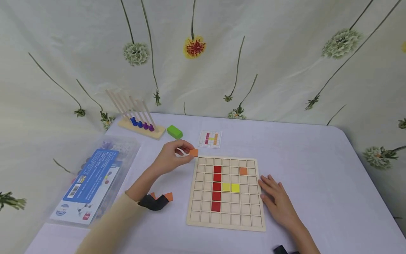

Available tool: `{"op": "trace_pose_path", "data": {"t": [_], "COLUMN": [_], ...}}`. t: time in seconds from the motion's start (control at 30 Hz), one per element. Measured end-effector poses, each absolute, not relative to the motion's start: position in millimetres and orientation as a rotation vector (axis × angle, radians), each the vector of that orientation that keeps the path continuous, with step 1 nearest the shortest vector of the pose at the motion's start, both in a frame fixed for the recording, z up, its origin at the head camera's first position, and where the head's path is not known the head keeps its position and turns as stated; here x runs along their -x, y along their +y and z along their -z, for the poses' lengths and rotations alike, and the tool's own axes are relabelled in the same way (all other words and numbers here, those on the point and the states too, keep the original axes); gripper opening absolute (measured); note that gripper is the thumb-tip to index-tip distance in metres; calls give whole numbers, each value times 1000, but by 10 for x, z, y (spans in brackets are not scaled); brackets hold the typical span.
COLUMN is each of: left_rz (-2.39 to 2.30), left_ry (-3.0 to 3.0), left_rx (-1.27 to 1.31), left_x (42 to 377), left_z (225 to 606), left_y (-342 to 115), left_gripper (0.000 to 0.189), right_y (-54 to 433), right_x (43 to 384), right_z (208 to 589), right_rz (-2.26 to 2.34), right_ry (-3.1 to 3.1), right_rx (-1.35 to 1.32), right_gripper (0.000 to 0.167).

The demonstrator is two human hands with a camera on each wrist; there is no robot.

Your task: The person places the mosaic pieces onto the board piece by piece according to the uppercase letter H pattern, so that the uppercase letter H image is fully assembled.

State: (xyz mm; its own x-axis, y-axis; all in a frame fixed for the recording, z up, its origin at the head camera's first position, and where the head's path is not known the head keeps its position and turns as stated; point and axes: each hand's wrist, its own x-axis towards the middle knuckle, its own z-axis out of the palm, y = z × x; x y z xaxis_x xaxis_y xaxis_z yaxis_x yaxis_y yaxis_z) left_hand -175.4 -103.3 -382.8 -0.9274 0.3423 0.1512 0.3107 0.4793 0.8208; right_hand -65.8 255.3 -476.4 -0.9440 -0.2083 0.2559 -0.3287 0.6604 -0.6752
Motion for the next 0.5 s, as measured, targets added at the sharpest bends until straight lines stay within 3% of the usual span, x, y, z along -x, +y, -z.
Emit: {"op": "trace_pose_path", "data": {"t": [0.5], "left_rz": [-1406], "left_ry": [2501], "left_rx": [-803], "left_x": [1757], "left_z": [4021], "left_y": [-106], "left_gripper": [20], "right_y": [2552], "right_x": [668], "right_z": [4780], "right_rz": [-1155], "right_ry": [-2734], "right_rx": [-421], "right_gripper": [45]}}
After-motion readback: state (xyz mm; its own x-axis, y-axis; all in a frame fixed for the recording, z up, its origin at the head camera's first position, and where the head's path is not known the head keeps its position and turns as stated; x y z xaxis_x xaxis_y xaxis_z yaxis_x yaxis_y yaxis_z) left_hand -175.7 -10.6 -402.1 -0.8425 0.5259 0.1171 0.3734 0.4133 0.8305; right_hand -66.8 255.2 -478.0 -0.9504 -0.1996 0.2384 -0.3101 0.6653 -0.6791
